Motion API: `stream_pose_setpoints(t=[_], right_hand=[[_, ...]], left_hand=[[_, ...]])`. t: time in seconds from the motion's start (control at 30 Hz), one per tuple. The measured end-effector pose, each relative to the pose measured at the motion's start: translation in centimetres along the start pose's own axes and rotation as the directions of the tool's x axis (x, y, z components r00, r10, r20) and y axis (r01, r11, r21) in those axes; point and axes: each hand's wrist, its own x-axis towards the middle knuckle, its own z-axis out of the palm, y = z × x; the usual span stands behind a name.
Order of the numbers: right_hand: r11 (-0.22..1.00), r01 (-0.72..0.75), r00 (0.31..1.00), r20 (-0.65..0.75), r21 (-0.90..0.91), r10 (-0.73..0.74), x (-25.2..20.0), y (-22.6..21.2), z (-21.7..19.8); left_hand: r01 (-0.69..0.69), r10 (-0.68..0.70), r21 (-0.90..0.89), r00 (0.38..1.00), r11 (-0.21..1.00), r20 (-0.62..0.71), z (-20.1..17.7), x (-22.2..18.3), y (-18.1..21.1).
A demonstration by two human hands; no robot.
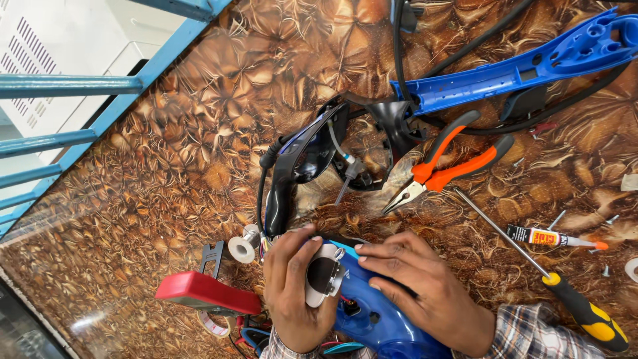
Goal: The person disassembles the blue plastic housing of a steam iron by hand and with a screwdriver, removes internal components, and then begins reassembling the pieces on the workbench.
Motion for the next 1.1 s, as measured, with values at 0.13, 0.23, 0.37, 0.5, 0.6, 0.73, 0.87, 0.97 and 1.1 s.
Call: stream_pose_setpoints(t=[0.13, 0.23, 0.37, 0.5, 0.6, 0.73, 0.87, 0.97, 1.1], right_hand=[[1.0, 0.012, 1.0, 0.017, 0.009, -0.012, -0.2, 0.2, -0.2], [0.999, 0.018, 0.999, 0.034, 0.029, -0.019, -0.1, 0.5, -0.3], [0.997, -0.011, 0.998, 0.057, 0.074, 0.007, 0.0, 0.8, -0.6], [0.989, -0.126, 0.99, 0.078, 0.082, 0.119, -0.2, 1.0, -1.0], [0.966, -0.229, 0.972, 0.085, 0.117, 0.22, -0.6, 1.2, -1.4], [0.964, -0.263, 0.965, 0.008, 0.047, 0.263, -1.5, 1.8, -1.4], [0.939, -0.335, 0.938, 0.069, -0.074, 0.34, -1.6, 2.0, -1.9], [0.84, -0.518, 0.794, 0.275, -0.16, 0.542, -1.6, 1.8, -2.0], [0.799, -0.544, 0.713, 0.361, -0.255, 0.601, -2.1, 2.3, -1.6]], left_hand=[[0.043, -0.044, 0.049, 0.999, 0.998, 0.017, 0.2, 0.3, 0.3], [0.061, -0.064, 0.066, 0.997, 0.996, 0.041, 0.4, 0.6, 0.5], [0.089, -0.095, 0.089, 0.993, 0.992, 0.067, 0.5, 0.8, 0.5], [0.102, -0.112, 0.121, 0.99, 0.987, 0.085, 0.5, 1.0, 0.6], [0.099, -0.113, 0.129, 0.988, 0.987, 0.109, 0.5, 1.0, 0.6], [0.115, -0.129, 0.148, 0.988, 0.982, 0.088, 0.6, 1.1, 0.8], [0.111, -0.126, 0.157, 0.988, 0.981, 0.092, 0.6, 1.1, 0.8], [0.138, -0.153, 0.17, 0.985, 0.976, 0.08, 0.8, 1.0, 0.8], [0.129, -0.144, 0.171, 0.987, 0.977, 0.076, 0.8, 1.2, 0.9]])
